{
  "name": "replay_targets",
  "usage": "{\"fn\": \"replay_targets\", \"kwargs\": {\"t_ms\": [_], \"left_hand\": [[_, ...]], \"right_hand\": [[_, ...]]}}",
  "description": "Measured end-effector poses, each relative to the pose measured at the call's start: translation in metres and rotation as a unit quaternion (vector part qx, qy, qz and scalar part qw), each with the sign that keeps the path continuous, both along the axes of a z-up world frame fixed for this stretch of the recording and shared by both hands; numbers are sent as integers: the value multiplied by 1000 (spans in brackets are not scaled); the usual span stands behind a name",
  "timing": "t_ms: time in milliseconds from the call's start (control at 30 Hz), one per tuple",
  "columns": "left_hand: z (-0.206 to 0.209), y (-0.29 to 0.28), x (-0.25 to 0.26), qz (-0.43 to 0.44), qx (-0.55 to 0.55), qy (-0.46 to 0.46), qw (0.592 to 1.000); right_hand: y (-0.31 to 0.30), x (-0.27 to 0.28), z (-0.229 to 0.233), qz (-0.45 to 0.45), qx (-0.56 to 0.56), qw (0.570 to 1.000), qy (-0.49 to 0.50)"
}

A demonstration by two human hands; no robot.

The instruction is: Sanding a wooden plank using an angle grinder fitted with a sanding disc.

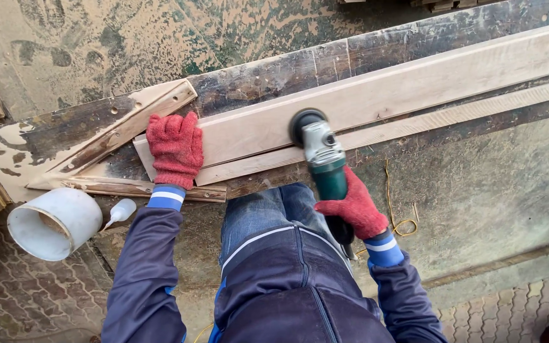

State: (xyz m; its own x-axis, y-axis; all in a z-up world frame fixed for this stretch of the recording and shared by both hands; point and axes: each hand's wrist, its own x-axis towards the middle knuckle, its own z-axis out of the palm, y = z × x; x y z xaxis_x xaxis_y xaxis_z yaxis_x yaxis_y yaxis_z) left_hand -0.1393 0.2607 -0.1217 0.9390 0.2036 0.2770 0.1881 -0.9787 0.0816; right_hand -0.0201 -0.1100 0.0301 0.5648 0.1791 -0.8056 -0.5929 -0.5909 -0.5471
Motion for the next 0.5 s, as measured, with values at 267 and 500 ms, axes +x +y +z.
{"fn": "replay_targets", "kwargs": {"t_ms": [267,500], "left_hand": [[-2,-2,-1,3,18,-4,1000],[-2,0,0,0,10,-5,1000]], "right_hand": [[-54,32,-6,-169,50,982,-70],[14,10,-4,-22,33,999,-9]]}}
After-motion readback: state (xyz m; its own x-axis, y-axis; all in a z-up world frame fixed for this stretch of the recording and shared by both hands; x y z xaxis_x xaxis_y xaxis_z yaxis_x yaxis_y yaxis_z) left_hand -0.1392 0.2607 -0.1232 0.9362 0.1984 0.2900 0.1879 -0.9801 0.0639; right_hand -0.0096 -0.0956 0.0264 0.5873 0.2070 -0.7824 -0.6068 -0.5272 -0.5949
